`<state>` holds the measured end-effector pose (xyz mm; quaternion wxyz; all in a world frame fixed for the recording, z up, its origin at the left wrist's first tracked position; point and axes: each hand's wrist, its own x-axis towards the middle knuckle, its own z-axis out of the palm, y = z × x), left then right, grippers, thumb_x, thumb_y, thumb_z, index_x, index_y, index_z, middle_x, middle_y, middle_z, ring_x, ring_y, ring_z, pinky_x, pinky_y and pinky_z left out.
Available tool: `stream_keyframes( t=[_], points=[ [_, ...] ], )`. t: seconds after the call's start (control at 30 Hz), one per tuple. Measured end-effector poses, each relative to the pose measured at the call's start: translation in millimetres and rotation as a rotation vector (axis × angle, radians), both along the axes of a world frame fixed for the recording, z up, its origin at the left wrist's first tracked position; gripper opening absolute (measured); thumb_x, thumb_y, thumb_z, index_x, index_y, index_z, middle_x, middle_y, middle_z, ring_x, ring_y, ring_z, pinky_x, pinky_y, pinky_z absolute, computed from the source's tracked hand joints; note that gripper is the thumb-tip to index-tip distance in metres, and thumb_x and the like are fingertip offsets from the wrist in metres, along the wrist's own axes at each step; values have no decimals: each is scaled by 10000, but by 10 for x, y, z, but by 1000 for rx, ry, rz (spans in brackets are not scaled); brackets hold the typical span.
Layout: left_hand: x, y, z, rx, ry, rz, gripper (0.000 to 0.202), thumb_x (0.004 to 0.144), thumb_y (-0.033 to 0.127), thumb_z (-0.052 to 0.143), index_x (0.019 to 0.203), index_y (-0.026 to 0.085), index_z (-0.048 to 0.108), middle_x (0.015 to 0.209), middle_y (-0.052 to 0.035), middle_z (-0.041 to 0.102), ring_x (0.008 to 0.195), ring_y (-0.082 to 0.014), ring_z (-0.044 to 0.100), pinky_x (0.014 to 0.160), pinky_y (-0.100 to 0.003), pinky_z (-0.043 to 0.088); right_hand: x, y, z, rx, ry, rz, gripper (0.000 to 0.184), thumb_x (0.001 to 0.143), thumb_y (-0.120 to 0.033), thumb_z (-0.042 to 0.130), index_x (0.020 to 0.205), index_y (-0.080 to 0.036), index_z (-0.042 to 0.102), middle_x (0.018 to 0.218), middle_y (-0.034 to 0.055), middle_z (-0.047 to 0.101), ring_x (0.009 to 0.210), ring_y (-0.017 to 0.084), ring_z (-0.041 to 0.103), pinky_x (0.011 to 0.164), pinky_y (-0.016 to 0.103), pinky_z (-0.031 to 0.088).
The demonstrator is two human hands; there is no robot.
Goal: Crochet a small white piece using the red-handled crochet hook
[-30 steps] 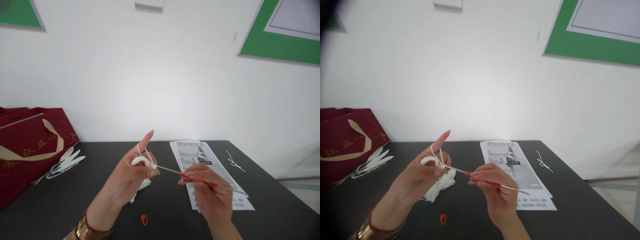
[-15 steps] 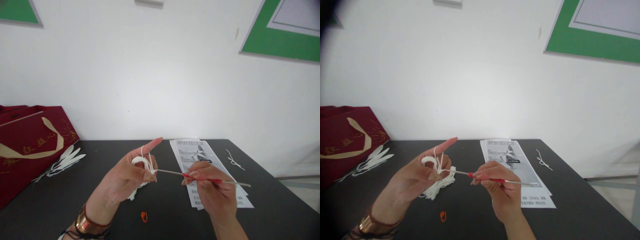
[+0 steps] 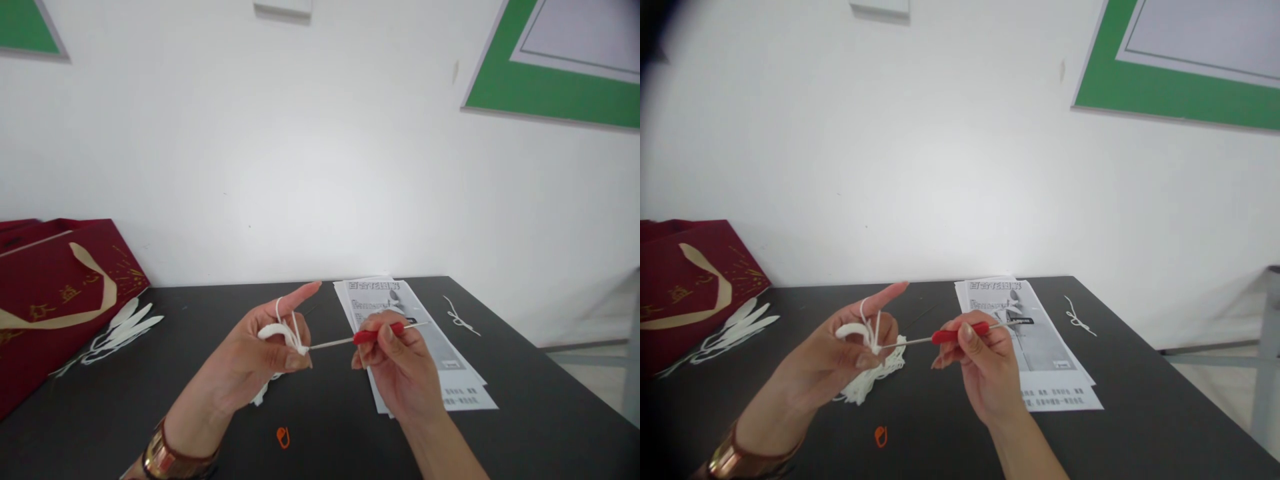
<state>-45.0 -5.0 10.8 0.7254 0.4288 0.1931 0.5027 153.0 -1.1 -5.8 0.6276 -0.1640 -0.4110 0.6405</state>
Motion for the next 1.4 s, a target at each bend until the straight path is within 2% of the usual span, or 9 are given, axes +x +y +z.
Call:
stream_keyframes(
  t=[0.17, 0.83, 1.0, 1.13, 1.23, 1.4],
  points=[
    [4, -7, -27, -41, -37, -26, 748, 612, 6, 733, 1317, 180, 555, 641, 36, 568, 643, -100, 469, 606, -220, 394, 12, -13, 7, 42, -8, -9, 109, 818, -267, 701, 789, -164, 725, 644, 3, 692, 527, 102, 651, 516, 202, 586],
    [87, -16, 2, -73, 12, -32, 713, 595, 47, 776, 1269, 205, 606, 606, 42, 532, 607, -96, 437, 541, -212, 359, -28, -36, -1, 21, -18, 30, 127, 813, -273, 706, 774, -154, 724, 651, 12, 702, 502, 91, 642, 502, 185, 575],
    [199, -34, 2, -56, 93, 94, 698, 625, 64, 794, 1257, 297, 611, 631, 46, 569, 566, -69, 463, 539, -194, 350, -122, -61, 5, -113, -2, 10, 160, 784, -304, 734, 778, -145, 719, 589, 12, 696, 461, 88, 630, 451, 152, 541],
    [265, -52, -1, -26, 145, 248, 797, 634, 81, 803, 1331, 349, 524, 626, 50, 588, 568, -77, 479, 551, -200, 359, -197, -58, -18, -211, 19, -12, 203, 766, -331, 748, 807, -135, 716, 590, 10, 691, 457, 84, 619, 445, 155, 544],
    [314, -50, -20, -22, 190, 346, 855, 626, 111, 812, 1375, 341, 469, 638, 49, 593, 545, -76, 474, 532, -203, 355, -228, -41, -46, -263, 33, -14, 214, 764, -332, 749, 831, -132, 714, 596, 11, 693, 471, 85, 617, 438, 160, 554],
    [381, -43, -45, -18, 202, 446, 825, 615, 129, 815, 1363, 279, 501, 617, 46, 581, 553, -83, 475, 537, -207, 368, -221, -4, -55, -283, 50, -8, 223, 756, -330, 754, 830, -124, 713, 588, 7, 688, 467, 80, 607, 430, 154, 555]
  ],
)
